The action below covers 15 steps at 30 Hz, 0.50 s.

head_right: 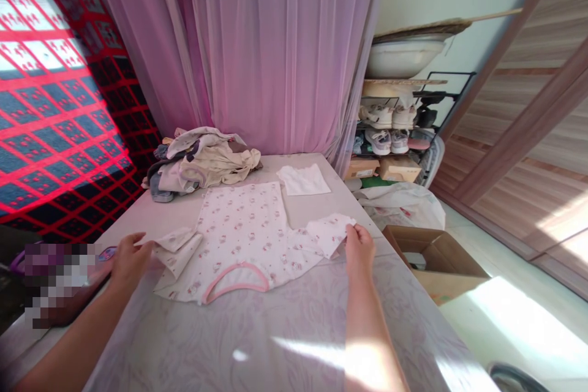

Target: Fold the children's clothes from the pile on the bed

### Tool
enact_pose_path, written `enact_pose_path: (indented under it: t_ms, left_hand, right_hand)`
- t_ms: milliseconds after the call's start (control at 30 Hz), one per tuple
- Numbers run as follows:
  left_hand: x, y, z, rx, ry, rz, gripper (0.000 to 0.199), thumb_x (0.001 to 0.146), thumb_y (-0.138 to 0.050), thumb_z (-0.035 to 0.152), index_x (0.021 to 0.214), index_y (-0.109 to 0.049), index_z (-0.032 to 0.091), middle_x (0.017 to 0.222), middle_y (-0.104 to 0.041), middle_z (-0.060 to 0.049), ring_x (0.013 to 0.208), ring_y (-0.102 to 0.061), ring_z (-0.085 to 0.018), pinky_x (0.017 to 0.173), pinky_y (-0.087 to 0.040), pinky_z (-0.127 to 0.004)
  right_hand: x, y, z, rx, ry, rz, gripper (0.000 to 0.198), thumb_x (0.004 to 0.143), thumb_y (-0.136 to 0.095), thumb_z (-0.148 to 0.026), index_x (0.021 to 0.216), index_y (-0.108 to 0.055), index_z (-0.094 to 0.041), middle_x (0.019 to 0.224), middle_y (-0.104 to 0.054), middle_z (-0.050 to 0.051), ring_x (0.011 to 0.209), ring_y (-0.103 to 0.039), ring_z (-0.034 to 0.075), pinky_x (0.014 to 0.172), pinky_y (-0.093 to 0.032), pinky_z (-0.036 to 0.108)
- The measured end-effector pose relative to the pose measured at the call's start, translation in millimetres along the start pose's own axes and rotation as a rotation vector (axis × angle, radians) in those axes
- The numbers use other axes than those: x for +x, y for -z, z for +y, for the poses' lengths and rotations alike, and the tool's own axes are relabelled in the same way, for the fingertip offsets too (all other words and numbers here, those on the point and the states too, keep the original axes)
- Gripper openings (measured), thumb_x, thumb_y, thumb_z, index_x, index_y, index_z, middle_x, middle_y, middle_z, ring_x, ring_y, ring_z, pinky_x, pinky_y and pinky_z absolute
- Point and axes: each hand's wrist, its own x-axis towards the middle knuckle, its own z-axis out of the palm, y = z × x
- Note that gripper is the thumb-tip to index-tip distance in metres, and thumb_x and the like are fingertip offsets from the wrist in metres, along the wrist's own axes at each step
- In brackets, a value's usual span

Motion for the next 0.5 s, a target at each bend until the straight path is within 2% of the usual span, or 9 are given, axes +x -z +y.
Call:
enact_pose_path:
  t_ms: [67, 100, 200, 300, 400, 433, 500]
  left_hand:
    - [4.2, -5.3, 17.1, 0.122, -0.167, 0.054, 0.039, 0.081, -0.047, 0.028, 0.119, -0.052, 0.018, 0.114, -0.057, -0.014, 0.111, -0.057, -0.029, 0.088, -0.052, -0.044]
    - [5.5, -11.6, 32.1, 0.134, -0.275, 0.035, 0.042, 0.082, -0.045, 0.026, 0.122, -0.051, 0.019, 0.121, -0.054, -0.013, 0.115, -0.054, -0.027, 0.091, -0.051, -0.041]
    - [6.5, -46.1, 92.9, 0.202, -0.654, -0.200, 0.040, 0.084, -0.041, 0.020, 0.121, -0.056, 0.024, 0.124, -0.057, -0.008, 0.114, -0.055, -0.023, 0.095, -0.047, -0.036]
    - [4.1, -98.8, 154.6, 0.383, -0.953, -0.451, 0.042, 0.086, -0.040, 0.014, 0.121, -0.060, 0.027, 0.118, -0.063, -0.005, 0.110, -0.057, -0.022, 0.097, -0.044, -0.038]
    - [1.0, -154.5, 199.0, 0.553, -1.154, -0.526, 0.048, 0.083, -0.044, 0.008, 0.124, -0.060, 0.027, 0.127, -0.060, -0.008, 0.117, -0.053, -0.025, 0.098, -0.041, -0.040]
    - [0.7, -170.8, 209.3, 0.592, -1.246, -0.550, 0.050, 0.082, -0.046, 0.007, 0.126, -0.060, 0.028, 0.132, -0.057, -0.009, 0.120, -0.052, -0.025, 0.100, -0.040, -0.040]
    - [1.7, -197.8, 224.1, 0.629, -1.381, -0.587, 0.049, 0.080, -0.051, 0.009, 0.124, -0.061, 0.029, 0.139, -0.052, -0.008, 0.126, -0.046, -0.026, 0.105, -0.033, -0.042]
  right_hand:
    - [-0.9, -3.8, 2.0, 0.071, -0.039, 0.045, 0.034, 0.063, -0.060, -0.044, 0.080, -0.066, -0.015, 0.050, -0.051, -0.004, 0.048, -0.045, 0.013, 0.043, -0.038, 0.025]
    - [-2.1, -5.5, 3.6, 0.097, -0.055, 0.067, 0.032, 0.063, -0.060, -0.043, 0.080, -0.066, -0.016, 0.050, -0.051, -0.005, 0.047, -0.045, 0.013, 0.042, -0.038, 0.024]
    - [-5.5, -8.0, 7.1, 0.216, -0.100, 0.064, 0.031, 0.063, -0.064, -0.043, 0.079, -0.064, -0.017, 0.050, -0.054, -0.006, 0.044, -0.046, 0.012, 0.038, -0.036, 0.022]
    - [-6.6, -5.7, 7.3, 0.470, -0.192, -0.096, 0.030, 0.058, -0.074, -0.041, 0.075, -0.062, -0.019, 0.055, -0.060, -0.005, 0.046, -0.052, 0.012, 0.039, -0.037, 0.020]
    - [-6.2, -1.2, 9.0, 0.700, -0.280, -0.338, 0.029, 0.061, -0.079, -0.039, 0.080, -0.065, -0.021, 0.073, -0.071, -0.001, 0.064, -0.065, 0.018, 0.057, -0.052, 0.030]
    - [-6.1, -0.3, 10.3, 0.750, -0.289, -0.403, 0.028, 0.065, -0.078, -0.040, 0.083, -0.067, -0.022, 0.079, -0.073, 0.000, 0.073, -0.068, 0.020, 0.067, -0.055, 0.036]
    - [-6.2, 0.1, 13.3, 0.817, -0.286, -0.478, 0.026, 0.071, -0.074, -0.043, 0.088, -0.069, -0.024, 0.089, -0.075, 0.003, 0.092, -0.068, 0.025, 0.084, -0.052, 0.045]
